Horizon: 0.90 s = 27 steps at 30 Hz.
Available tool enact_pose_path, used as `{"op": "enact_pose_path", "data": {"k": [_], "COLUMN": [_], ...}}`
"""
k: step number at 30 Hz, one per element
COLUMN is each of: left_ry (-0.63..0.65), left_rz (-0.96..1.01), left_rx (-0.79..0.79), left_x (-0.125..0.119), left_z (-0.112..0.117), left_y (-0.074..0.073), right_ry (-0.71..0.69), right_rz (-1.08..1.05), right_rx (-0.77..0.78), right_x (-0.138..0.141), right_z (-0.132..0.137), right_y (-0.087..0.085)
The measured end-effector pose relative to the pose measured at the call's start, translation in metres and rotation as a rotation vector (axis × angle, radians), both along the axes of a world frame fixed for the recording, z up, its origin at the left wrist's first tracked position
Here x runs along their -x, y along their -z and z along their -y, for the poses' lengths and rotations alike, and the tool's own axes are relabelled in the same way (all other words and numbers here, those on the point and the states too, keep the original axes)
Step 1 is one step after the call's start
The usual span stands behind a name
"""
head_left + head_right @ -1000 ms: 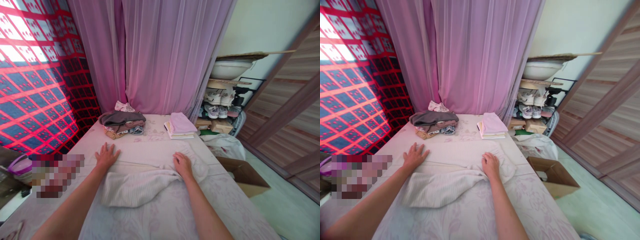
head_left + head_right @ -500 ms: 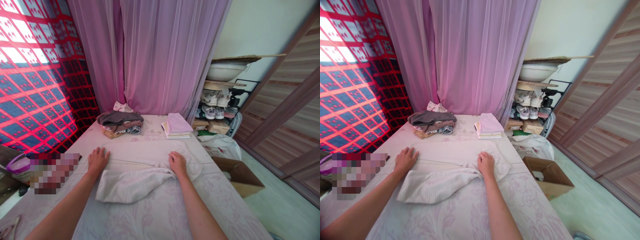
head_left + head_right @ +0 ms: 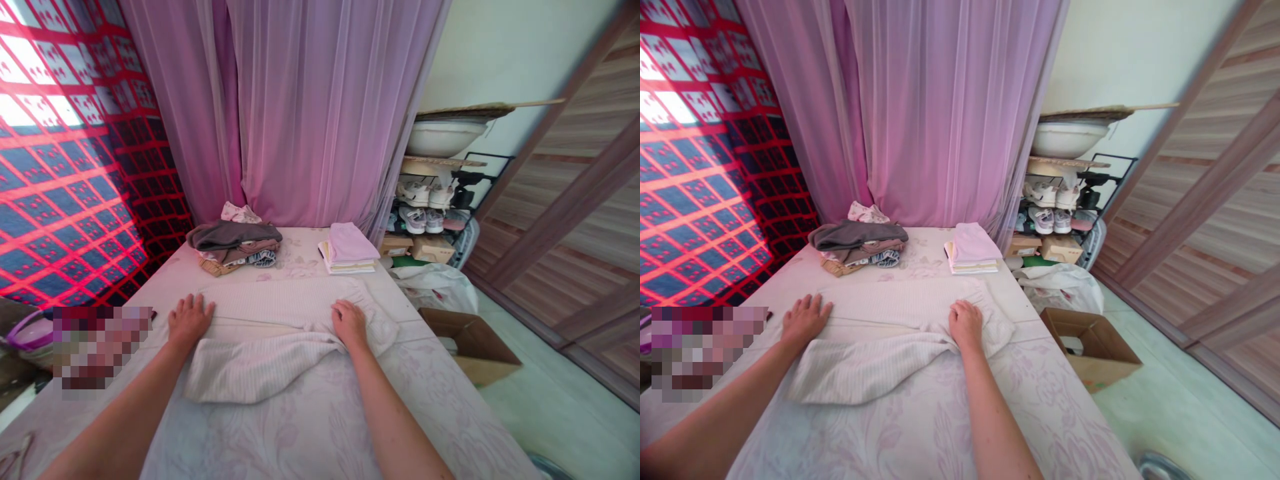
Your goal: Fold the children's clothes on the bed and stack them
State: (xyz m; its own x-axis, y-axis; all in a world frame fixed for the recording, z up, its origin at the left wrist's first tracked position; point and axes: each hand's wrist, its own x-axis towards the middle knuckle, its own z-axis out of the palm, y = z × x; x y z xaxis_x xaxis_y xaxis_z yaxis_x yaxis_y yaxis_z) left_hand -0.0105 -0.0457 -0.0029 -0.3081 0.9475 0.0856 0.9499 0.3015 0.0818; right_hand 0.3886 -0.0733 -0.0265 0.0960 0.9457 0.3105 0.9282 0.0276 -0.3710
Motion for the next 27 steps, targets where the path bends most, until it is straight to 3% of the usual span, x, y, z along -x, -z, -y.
{"op": "enact_pose_path", "data": {"k": [27], "left_ry": [0.063], "left_rz": [-0.027], "left_rx": [-0.085], "left_x": [-0.0038], "left_z": [0.0027], "left_y": [-0.0036], "right_ry": [0.014], "right_rz": [-0.019], "right_rx": [-0.042], "right_x": [0.0013], "right_z": [0.0031], "right_y": [-0.0049]}}
